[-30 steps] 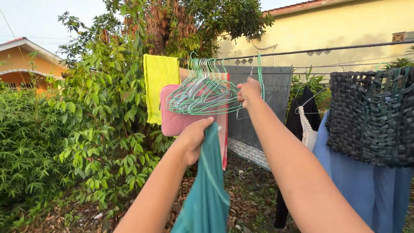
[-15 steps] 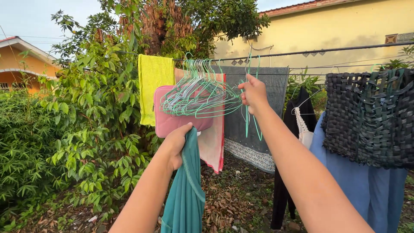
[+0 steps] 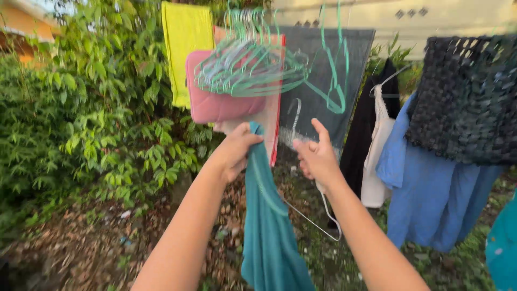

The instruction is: Hanging wet laundry from a basket onto clotheslines and a drying rack using hangers.

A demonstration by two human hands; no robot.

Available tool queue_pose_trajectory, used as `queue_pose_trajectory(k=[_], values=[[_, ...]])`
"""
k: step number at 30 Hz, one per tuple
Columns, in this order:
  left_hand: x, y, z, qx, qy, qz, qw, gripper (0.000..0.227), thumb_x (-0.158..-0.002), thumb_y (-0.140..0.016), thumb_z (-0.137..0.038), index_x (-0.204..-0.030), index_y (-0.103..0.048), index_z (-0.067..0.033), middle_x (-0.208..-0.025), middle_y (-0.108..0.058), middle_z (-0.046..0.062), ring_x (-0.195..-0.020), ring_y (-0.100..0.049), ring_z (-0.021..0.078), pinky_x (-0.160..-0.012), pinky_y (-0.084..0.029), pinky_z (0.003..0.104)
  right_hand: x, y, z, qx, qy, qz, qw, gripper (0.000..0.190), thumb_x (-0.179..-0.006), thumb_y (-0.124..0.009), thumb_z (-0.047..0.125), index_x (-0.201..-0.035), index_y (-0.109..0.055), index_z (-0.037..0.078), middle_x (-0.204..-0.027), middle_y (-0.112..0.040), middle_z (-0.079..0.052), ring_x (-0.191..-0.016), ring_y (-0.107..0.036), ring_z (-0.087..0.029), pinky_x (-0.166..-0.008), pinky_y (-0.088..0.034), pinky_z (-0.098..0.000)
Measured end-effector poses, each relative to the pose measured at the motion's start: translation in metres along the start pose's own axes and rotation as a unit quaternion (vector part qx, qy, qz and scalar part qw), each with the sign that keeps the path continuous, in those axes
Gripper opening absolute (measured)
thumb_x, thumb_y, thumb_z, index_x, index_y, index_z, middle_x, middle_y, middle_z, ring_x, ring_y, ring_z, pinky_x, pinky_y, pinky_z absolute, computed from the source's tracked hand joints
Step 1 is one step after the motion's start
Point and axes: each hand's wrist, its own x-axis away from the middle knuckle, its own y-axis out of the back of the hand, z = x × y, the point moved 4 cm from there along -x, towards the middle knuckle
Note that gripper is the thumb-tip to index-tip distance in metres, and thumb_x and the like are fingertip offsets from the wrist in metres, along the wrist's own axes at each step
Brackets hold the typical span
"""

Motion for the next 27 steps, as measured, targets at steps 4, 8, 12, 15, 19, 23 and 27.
queue_pose_trajectory(k=[4,8,12,15,19,23,27], values=[[0.009,-0.008,0.032,0.007,0.046,-0.031,0.998,0.023,-0.089,-0.059,-0.005,-0.108,-0.051,-0.015,-0.088,-0.062,0.003,-0.071,-0.065,0.0161,-0.058,-0.058,0.037,0.026,0.052,-0.079,0.07,-0.073,0.044,0.994,0.066,-0.097,-0.067,0.026,-0.156,-0.04,0.017,-0.069,-0.049,-0.001,-0.043,-0.036,-0.007,-0.037,-0.024,-0.0255],[0.001,-0.001,0.061,-0.082,0.041,0.008,0.996,0.029,-0.093,-0.059,-0.008,-0.121,-0.054,-0.0155,-0.087,-0.061,0.002,-0.071,-0.06,0.0148,-0.061,-0.053,0.036,0.073,0.085,-0.064,0.19,0.005,0.069,0.979,0.065,-0.097,-0.063,0.02,-0.154,-0.032,0.022,-0.061,-0.05,0.001,-0.048,-0.042,-0.007,-0.043,-0.033,-0.0243],[-0.015,-0.004,0.091,-0.173,-0.027,0.101,0.979,0.023,-0.101,-0.061,-0.013,-0.122,-0.066,-0.006,-0.096,-0.068,0.0,-0.084,-0.063,0.0092,-0.076,-0.058,0.032,0.099,0.141,-0.105,0.104,-0.199,0.055,0.973,0.05,-0.094,-0.062,0.017,-0.142,-0.048,0.02,-0.067,-0.05,0.007,-0.048,-0.037,-0.007,-0.042,-0.028,-0.0257],[-0.013,-0.018,0.091,-0.161,-0.004,0.07,0.985,0.023,-0.098,-0.058,-0.015,-0.116,-0.07,-0.0088,-0.096,-0.074,0.002,-0.081,-0.07,0.0106,-0.074,-0.061,0.032,0.121,0.207,-0.127,0.163,-0.131,-0.029,0.977,0.028,-0.108,-0.06,0.023,-0.13,-0.068,0.007,-0.073,-0.045,0.007,-0.056,-0.034,-0.006,-0.048,-0.027,-0.0248],[-0.013,-0.043,0.089,-0.202,0.013,0.059,0.978,0.022,-0.097,-0.058,-0.018,-0.108,-0.074,-0.008,-0.089,-0.075,0.003,-0.077,-0.07,0.0124,-0.07,-0.061,0.033,0.138,0.27,-0.09,0.009,0.038,-0.128,0.991,0.024,-0.116,-0.062,0.032,-0.121,-0.066,0.009,-0.079,-0.051,0.005,-0.066,-0.044,-0.006,-0.059,-0.036,-0.0262],[-0.025,-0.092,0.103,-0.247,0.066,0.082,0.963,0.02,-0.094,-0.061,-0.02,-0.092,-0.073,-0.004,-0.079,-0.073,0.006,-0.068,-0.069,0.0171,-0.063,-0.059,0.036,0.127,0.272,-0.039,-0.32,0.141,-0.042,0.936,0.026,-0.116,-0.052,0.042,-0.118,-0.06,0.018,-0.084,-0.052,0.004,-0.074,-0.048,-0.011,-0.077,-0.04,-0.0298],[-0.034,-0.153,0.111,-0.27,0.032,0.16,0.949,0.018,-0.09,-0.066,-0.019,-0.087,-0.074,-0.0026,-0.078,-0.071,0.007,-0.067,-0.067,0.0161,-0.063,-0.057,0.037,0.098,0.207,0.005,-0.426,0.178,0.016,0.887,0.024,-0.107,-0.054,0.049,-0.116,-0.061,0.027,-0.076,-0.051,0.005,-0.071,-0.05,-0.011,-0.077,-0.043,-0.034]])
